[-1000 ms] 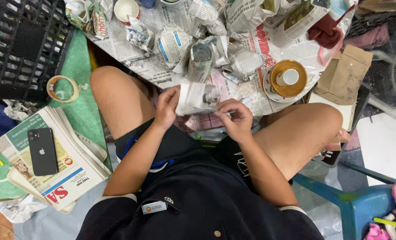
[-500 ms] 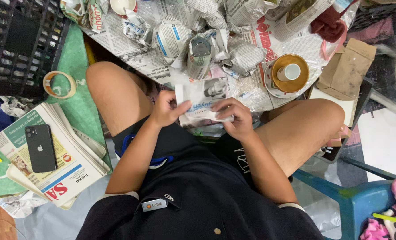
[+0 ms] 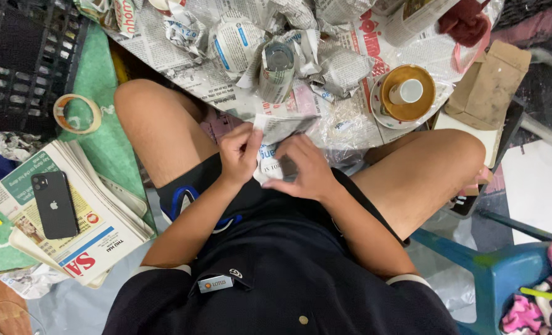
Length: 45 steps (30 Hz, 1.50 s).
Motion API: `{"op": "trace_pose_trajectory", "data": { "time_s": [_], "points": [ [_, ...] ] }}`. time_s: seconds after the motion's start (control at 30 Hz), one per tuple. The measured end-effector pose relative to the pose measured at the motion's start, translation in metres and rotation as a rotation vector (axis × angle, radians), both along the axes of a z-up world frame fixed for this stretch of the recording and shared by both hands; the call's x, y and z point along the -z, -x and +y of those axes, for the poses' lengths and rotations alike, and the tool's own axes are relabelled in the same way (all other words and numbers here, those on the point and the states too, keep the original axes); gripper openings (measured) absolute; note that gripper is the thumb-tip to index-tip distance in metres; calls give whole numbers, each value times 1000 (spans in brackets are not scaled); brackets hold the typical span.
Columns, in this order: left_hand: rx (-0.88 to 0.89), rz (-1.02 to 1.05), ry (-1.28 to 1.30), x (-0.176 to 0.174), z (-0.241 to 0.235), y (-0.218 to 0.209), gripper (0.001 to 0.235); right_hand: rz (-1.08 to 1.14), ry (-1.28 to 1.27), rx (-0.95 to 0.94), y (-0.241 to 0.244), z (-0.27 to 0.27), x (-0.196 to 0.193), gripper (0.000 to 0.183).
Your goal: The person sits cross-legged and wraps small objects, including plastic cups and containers, in newspaper sheets. They fold the paper around each item and place the wrapped bundles into a black plastic crate.
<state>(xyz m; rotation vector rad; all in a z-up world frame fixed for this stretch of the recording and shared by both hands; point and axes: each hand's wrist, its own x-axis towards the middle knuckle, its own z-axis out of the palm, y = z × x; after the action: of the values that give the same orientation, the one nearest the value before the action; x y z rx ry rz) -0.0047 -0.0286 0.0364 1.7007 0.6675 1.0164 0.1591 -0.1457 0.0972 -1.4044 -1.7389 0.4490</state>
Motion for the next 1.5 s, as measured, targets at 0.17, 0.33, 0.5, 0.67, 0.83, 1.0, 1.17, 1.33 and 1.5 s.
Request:
{"op": "trace_pose_trajectory", "data": {
  "time_s": [0.17, 0.33, 0.5, 0.67, 0.83, 1.0, 1.17, 1.33, 1.5],
  "points": [
    [31, -26, 47, -8, 4, 2, 37, 107, -35, -91, -4, -10, 46, 21],
    [-81, -29, 123, -13, 28, 12, 34, 914, -37, -16, -2, -26, 82, 20],
    [-183, 510, 235, -72, 43, 45, 36, 1368, -302, 275, -15, -35, 47, 22],
    [-254, 266, -527, -132, -5, 48, 59, 1202, -184, 245, -10, -32, -6, 24],
    [210, 91, -515, -140, -44, 39, 75, 1057, -36, 108, 23, -27, -25, 24],
    [185, 96, 27, -96, -50, 42, 32, 1020, -97, -83, 41, -11, -46, 37],
    [120, 10, 310, -62, -45, 48, 42, 437, -182, 76, 62, -10, -56, 58],
    [129, -14, 142, -75, -42, 54, 40, 612, 248, 264, 75, -15, -45, 39],
    [245, -51, -47, -111, -37, 57, 34, 305, 86, 211, 71, -13, -43, 26]
  ]
}}
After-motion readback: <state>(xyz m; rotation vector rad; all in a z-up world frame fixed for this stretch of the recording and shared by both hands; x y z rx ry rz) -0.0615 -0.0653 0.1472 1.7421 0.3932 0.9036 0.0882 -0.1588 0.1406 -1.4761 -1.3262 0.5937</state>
